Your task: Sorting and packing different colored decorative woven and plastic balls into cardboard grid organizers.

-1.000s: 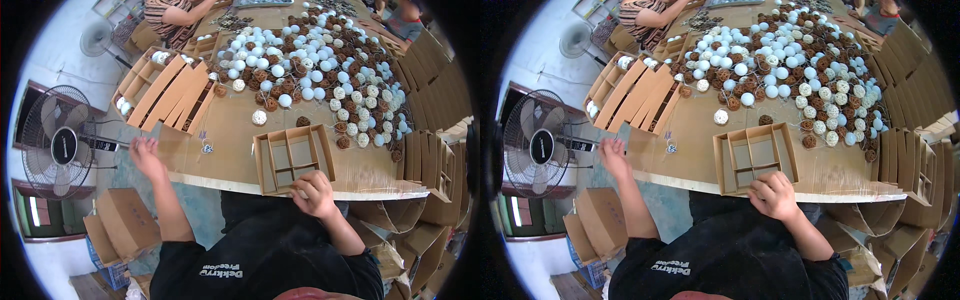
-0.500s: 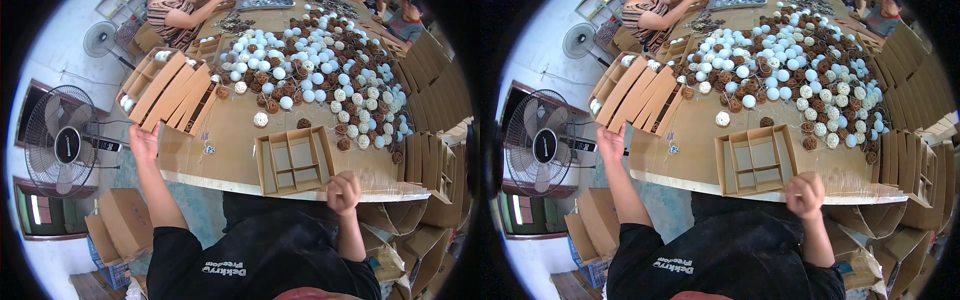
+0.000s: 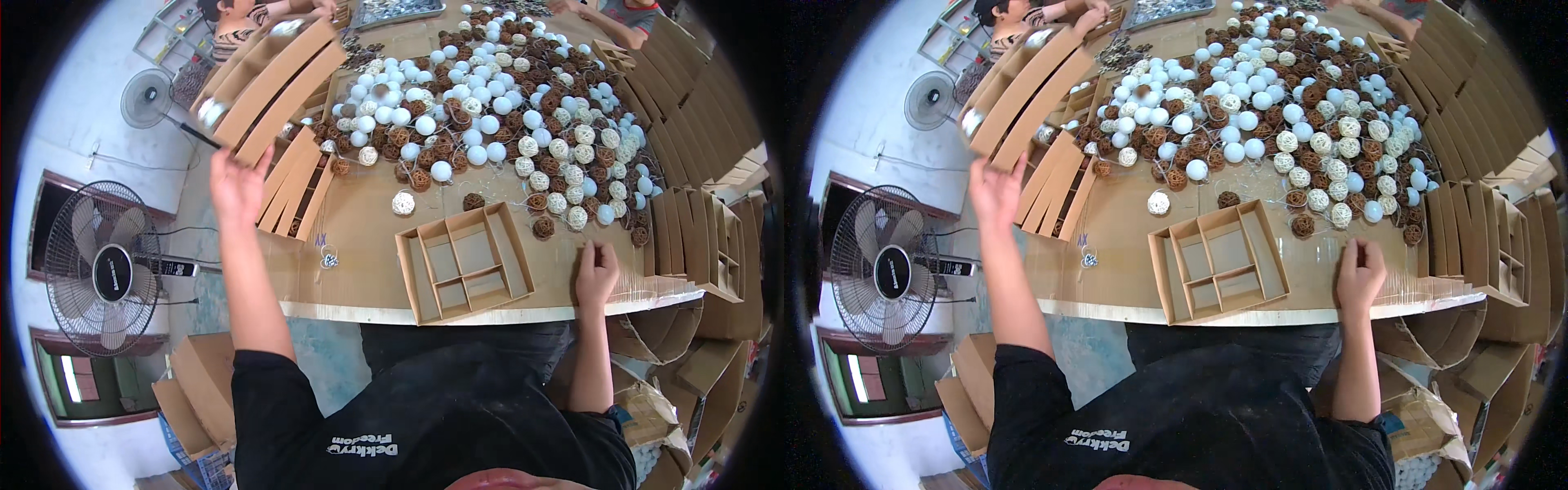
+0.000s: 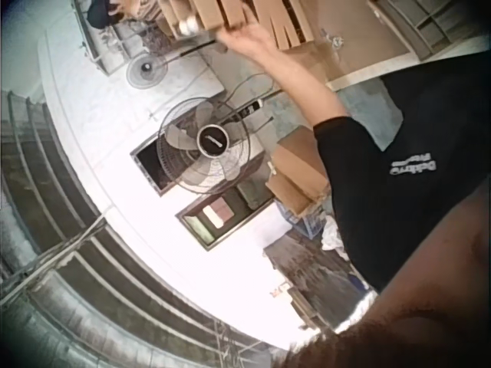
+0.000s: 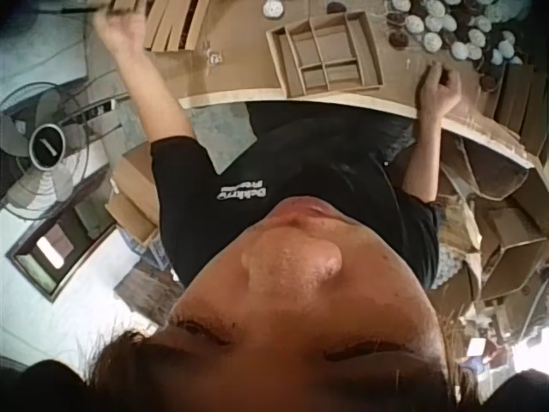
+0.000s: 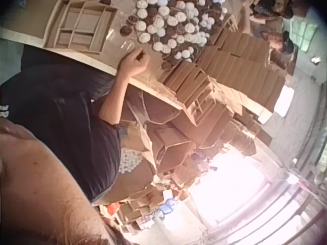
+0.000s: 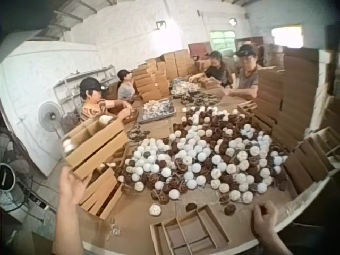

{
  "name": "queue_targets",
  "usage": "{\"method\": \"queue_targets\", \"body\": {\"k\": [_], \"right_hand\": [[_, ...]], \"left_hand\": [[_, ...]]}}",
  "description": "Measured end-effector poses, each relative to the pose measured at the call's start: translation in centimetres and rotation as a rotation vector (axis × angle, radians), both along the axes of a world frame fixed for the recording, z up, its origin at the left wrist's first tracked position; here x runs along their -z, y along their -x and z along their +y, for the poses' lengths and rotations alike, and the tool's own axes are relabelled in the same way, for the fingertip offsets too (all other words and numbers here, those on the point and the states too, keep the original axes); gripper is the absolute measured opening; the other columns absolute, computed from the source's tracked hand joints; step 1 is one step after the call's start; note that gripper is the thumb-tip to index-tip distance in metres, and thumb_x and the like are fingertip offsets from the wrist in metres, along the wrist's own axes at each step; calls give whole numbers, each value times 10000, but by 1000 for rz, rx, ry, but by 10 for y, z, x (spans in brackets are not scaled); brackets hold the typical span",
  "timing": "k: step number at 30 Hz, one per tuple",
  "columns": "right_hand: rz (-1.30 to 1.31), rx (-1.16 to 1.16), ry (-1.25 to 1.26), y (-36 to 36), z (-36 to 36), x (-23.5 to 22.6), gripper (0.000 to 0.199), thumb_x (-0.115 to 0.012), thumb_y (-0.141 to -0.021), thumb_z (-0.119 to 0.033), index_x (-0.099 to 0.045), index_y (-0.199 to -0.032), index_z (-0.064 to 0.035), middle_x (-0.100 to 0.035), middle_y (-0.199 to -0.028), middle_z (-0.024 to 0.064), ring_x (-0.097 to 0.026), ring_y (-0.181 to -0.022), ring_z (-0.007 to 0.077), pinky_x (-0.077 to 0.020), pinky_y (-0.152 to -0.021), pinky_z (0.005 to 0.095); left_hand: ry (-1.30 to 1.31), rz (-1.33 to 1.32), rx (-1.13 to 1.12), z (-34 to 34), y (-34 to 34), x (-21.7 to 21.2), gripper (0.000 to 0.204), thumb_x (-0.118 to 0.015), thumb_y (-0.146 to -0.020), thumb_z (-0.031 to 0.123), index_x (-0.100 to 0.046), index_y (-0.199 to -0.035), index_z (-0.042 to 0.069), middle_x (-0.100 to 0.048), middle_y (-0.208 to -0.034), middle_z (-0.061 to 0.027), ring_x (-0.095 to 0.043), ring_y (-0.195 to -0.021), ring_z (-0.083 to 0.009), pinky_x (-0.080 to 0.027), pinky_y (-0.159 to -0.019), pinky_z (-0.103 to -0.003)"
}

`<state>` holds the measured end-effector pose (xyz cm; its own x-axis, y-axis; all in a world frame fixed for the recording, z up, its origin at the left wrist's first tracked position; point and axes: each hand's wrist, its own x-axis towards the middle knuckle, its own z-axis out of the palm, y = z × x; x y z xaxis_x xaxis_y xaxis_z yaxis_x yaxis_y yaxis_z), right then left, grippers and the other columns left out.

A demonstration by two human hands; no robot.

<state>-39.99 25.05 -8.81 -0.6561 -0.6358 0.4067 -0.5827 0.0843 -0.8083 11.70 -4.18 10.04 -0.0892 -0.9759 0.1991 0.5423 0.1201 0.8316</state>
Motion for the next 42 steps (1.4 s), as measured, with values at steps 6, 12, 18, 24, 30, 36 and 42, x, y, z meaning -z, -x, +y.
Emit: {"method": "queue_targets", "body": {"k": [6,12,18,24,30,36,42], "right_hand": [[44,6,-82,-12,-7,-15,121,-711,-939,-116,-711,-935,5,-705,-853,167,-686,-720,284,-536,-674,375],[99,-15,-128,-17,-10,-21,89,-728,-875,-113,-689,-848,-37,-681,-805,131,-670,-731,341,-536,-667,436],[142,-26,-122,-19,-14,-22,113,-723,-867,-118,-654,-795,-66,-651,-769,114,-651,-717,348,-522,-653,465],[183,-28,-191,-14,-19,-20,172,-710,-871,-167,-631,-757,-65,-625,-748,116,-644,-717,354,-523,-648,486],[217,-16,-202,-13,-19,-25,193,-702,-879,-182,-619,-747,-69,-619,-743,113,-647,-721,350,-523,-638,493],[201,-41,-216,-20,-20,-27,201,-699,-890,-193,-624,-755,-65,-629,-750,116,-651,-721,352,-526,-640,484],[145,5,-218,-13,-15,-19,209,-712,-902,-214,-641,-776,-64,-667,-761,127,-668,-710,359,-532,-639,473]], "left_hand": [[-48,35,238,-71,166,3,373,-612,-1000,242,-590,-1261,-24,-673,-1255,-200,-678,-1142,-360,-594,-994,-523],[-142,63,309,-126,341,36,346,-620,-1015,240,-557,-1246,-9,-618,-1248,-179,-643,-1144,-346,-588,-1000,-543],[-200,71,348,-150,456,58,455,-633,-1010,243,-501,-1370,0,-600,-1313,-182,-650,-1175,-338,-613,-970,-560],[-245,148,292,-151,517,63,524,-645,-996,256,-460,-1422,12,-547,-1357,-189,-621,-1193,-359,-622,-952,-542],[-215,-52,395,-169,514,52,471,-608,-1011,268,-481,-1399,33,-572,-1310,-160,-621,-1181,-335,-605,-972,-515],[-217,-281,413,-158,472,26,449,-582,-1029,273,-504,-1369,-9,-651,-1188,-191,-696,-1044,-330,-605,-925,-436],[363,-890,874,-16,348,-6,398,-630,-1046,244,-617,-1340,-24,-719,-1080,-86,-691,-988,-162,-558,-880,-321]]}}
